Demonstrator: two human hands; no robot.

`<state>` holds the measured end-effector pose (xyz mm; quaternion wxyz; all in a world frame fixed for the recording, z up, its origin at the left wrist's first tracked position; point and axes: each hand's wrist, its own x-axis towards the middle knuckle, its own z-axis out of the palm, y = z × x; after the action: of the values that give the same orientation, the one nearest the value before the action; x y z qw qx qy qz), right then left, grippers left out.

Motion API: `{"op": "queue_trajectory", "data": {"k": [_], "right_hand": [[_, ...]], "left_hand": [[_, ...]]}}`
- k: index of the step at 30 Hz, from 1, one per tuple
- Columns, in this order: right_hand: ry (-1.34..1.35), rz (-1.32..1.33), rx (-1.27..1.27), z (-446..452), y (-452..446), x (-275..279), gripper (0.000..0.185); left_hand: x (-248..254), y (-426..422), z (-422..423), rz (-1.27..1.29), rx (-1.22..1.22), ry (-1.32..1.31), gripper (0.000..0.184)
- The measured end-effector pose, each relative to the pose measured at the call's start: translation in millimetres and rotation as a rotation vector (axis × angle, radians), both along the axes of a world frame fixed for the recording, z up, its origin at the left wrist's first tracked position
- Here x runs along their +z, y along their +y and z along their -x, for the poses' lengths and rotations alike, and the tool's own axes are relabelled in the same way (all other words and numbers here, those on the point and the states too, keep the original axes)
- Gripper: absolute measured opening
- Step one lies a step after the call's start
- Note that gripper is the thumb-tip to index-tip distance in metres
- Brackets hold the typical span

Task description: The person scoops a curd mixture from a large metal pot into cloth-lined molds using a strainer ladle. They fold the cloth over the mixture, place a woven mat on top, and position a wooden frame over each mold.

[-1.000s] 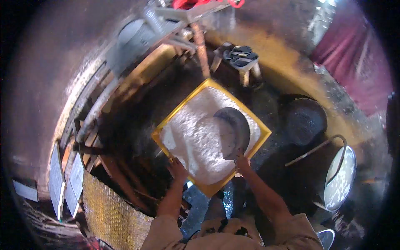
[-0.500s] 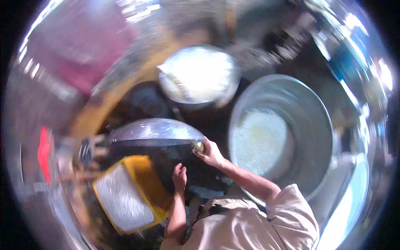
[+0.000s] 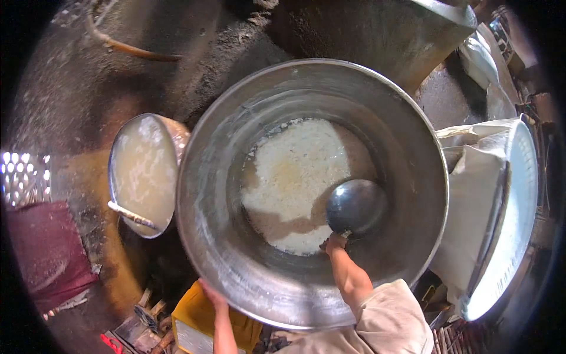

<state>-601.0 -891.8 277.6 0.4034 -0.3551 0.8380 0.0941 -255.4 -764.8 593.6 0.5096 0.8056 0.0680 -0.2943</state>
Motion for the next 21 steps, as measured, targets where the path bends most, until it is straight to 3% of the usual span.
{"op": "queue_trajectory", "data": {"k": [2, 4, 6, 9, 12, 13, 16, 17, 18, 20, 21], "right_hand": [[0.072, -0.053, 0.381, -5, -47, 26, 0.031], [0.166, -0.14, 0.603, -20, -92, 27, 0.041], [0.095, -0.369, 0.413, -36, -139, -22, 0.038], [0.097, 0.071, -0.846, -56, -160, -119, 0.031], [-0.32, 0.291, -0.741, -70, -192, -99, 0.026], [-0.488, 0.26, -0.775, -67, -187, -136, 0.022], [-0.787, 0.177, -0.67, -60, -201, -143, 0.018], [-0.839, 0.23, -0.483, -63, -205, -146, 0.013], [-0.916, 0.112, -0.581, -52, -206, -140, 0.011], [-0.976, 0.112, -0.38, -44, -211, -132, 0.01], [-0.983, 0.078, -0.435, -46, -213, -117, 0.01]], "left_hand": [[-3, 6, 0, -0.054, -0.031, -0.098, 0.065], [-19, 48, -20, -0.026, -0.072, -0.065, 0.074], [-20, 56, -19, -0.115, 0.127, -0.113, 0.073], [-5, 51, -11, -0.225, 0.015, -0.263, 0.068], [0, 39, -4, -0.335, -0.033, -0.31, 0.067], [1, 37, -3, -0.364, -0.04, -0.311, 0.066], [-1, 28, 0, -0.417, -0.063, -0.303, 0.065], [-1, 29, -1, -0.432, -0.067, -0.3, 0.065], [0, 31, -2, -0.438, -0.072, -0.299, 0.065], [-2, 41, -4, -0.452, -0.071, -0.294, 0.064], [-3, 46, -5, -0.455, -0.072, -0.29, 0.064]]}}
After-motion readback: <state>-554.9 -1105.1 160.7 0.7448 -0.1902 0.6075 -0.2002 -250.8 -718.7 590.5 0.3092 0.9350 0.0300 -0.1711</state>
